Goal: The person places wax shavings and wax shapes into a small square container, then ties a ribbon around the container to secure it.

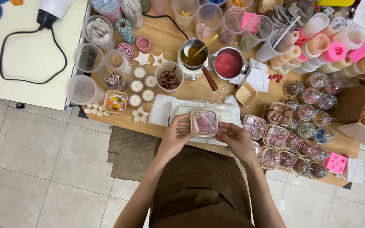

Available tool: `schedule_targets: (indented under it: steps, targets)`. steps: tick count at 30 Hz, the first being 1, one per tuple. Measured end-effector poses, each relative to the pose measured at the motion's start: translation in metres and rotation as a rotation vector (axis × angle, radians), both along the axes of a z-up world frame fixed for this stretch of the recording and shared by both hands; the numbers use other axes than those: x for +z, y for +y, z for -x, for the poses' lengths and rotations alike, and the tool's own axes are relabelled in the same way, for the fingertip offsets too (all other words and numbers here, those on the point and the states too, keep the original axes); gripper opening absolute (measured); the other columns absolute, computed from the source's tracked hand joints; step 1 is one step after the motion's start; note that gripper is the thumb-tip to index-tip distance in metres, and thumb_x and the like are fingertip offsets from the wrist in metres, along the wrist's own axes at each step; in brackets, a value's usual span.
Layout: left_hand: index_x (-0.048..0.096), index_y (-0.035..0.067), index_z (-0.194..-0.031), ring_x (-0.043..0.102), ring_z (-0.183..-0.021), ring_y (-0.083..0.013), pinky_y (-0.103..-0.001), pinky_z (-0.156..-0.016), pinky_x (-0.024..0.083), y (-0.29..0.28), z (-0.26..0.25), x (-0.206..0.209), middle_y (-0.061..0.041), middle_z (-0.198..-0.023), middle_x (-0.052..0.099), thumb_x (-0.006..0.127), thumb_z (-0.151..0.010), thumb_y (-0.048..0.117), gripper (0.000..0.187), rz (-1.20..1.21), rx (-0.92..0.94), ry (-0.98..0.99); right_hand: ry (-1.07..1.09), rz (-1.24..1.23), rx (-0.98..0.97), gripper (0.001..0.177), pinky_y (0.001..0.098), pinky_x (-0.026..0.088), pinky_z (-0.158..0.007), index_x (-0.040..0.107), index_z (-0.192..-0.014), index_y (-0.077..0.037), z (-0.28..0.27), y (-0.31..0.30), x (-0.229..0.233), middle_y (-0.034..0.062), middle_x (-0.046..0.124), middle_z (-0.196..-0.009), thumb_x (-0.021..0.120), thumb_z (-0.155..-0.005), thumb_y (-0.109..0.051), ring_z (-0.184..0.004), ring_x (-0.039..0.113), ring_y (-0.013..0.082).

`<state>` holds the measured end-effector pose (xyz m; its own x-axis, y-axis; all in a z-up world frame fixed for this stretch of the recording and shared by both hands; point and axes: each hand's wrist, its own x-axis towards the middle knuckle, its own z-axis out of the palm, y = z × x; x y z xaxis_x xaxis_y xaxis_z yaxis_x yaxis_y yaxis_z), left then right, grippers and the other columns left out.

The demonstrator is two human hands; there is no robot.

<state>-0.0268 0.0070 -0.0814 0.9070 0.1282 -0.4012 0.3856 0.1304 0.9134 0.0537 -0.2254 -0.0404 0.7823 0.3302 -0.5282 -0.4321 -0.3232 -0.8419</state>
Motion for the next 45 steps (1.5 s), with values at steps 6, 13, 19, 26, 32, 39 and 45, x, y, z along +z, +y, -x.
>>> schedule_targets:
  steps: [6, 13, 19, 26, 32, 39, 45]
  targets:
    - [0.049, 0.009, -0.141, 0.068, -0.098, -0.0183, -0.034, -0.082, 0.058, -0.003, 0.000, -0.004, -0.010, -0.113, 0.064, 0.072, -0.085, 0.000, 0.061, 0.038, 0.015, -0.035, 0.104, -0.142, -0.081, 0.037, 0.0323, 0.061, -0.095, 0.062, -0.130, 0.009, 0.001, -0.009, -0.022, 0.0174, 0.074, -0.113, 0.064, -0.094, -0.001, -0.104, 0.073, 0.0213]
    - [0.064, 0.009, -0.126, 0.065, -0.102, -0.0274, -0.041, -0.085, 0.056, 0.050, -0.045, 0.051, -0.010, -0.117, 0.064, 0.070, -0.097, 0.028, 0.035, -0.853, 0.161, -0.084, -0.108, -0.012, -0.082, 0.042, 0.0319, 0.059, -0.089, 0.060, -0.133, 0.002, -0.008, -0.018, -0.006, 0.0098, 0.073, -0.112, 0.067, -0.094, -0.009, -0.101, 0.073, 0.0187]
    - [0.078, 0.003, -0.092, 0.048, -0.125, -0.0309, -0.052, -0.101, 0.042, 0.094, -0.126, 0.042, -0.015, -0.126, 0.057, 0.080, -0.078, 0.030, 0.031, -1.568, -0.058, -0.259, -0.203, -0.058, -0.106, 0.038, 0.0321, 0.057, -0.091, 0.063, -0.132, 0.003, -0.016, -0.027, 0.002, 0.0093, 0.073, -0.110, 0.066, -0.095, -0.008, -0.100, 0.070, 0.0160]
    - [0.082, 0.012, -0.092, 0.046, -0.133, -0.0286, -0.050, -0.106, 0.039, 0.095, -0.169, -0.007, -0.012, -0.135, 0.058, 0.077, -0.075, 0.018, 0.018, -1.814, -0.320, -0.006, -0.278, -0.063, -0.100, 0.034, 0.0311, 0.056, -0.092, 0.064, -0.128, 0.003, -0.013, -0.026, 0.017, 0.0085, 0.073, -0.112, 0.063, -0.096, -0.007, -0.102, 0.070, 0.0137]
    - [0.082, 0.010, -0.086, 0.054, -0.125, -0.0318, -0.049, -0.102, 0.042, 0.109, -0.147, 0.050, -0.014, -0.127, 0.065, 0.081, -0.079, 0.020, 0.012, -1.416, -0.129, -0.191, -0.344, 0.054, -0.072, 0.032, 0.0292, 0.056, -0.088, 0.067, -0.126, 0.001, -0.029, -0.014, 0.043, 0.0092, 0.076, -0.108, 0.065, -0.096, -0.009, -0.098, 0.070, 0.0124]
    - [0.076, 0.009, -0.101, 0.072, -0.098, -0.0228, -0.034, -0.087, 0.055, 0.114, -0.112, 0.171, -0.013, -0.108, 0.077, 0.077, -0.093, 0.023, 0.017, -0.562, 0.066, -0.245, -0.633, -0.042, 0.124, 0.041, 0.0262, 0.058, -0.078, 0.061, -0.135, -0.005, -0.065, 0.064, 0.087, 0.0049, 0.074, -0.122, 0.069, -0.095, -0.011, -0.087, 0.068, 0.0095]
    - [0.066, 0.003, -0.112, 0.066, -0.120, -0.0177, -0.034, -0.105, 0.054, 0.103, -0.095, 0.211, -0.011, -0.131, 0.070, 0.066, -0.104, 0.012, 0.012, 0.020, -0.060, -0.720, -0.720, -0.104, 0.398, 0.046, 0.0269, 0.057, -0.070, 0.062, -0.130, -0.005, -0.090, 0.158, 0.092, 0.0071, 0.069, -0.115, 0.077, -0.087, -0.015, -0.081, 0.069, 0.0101]
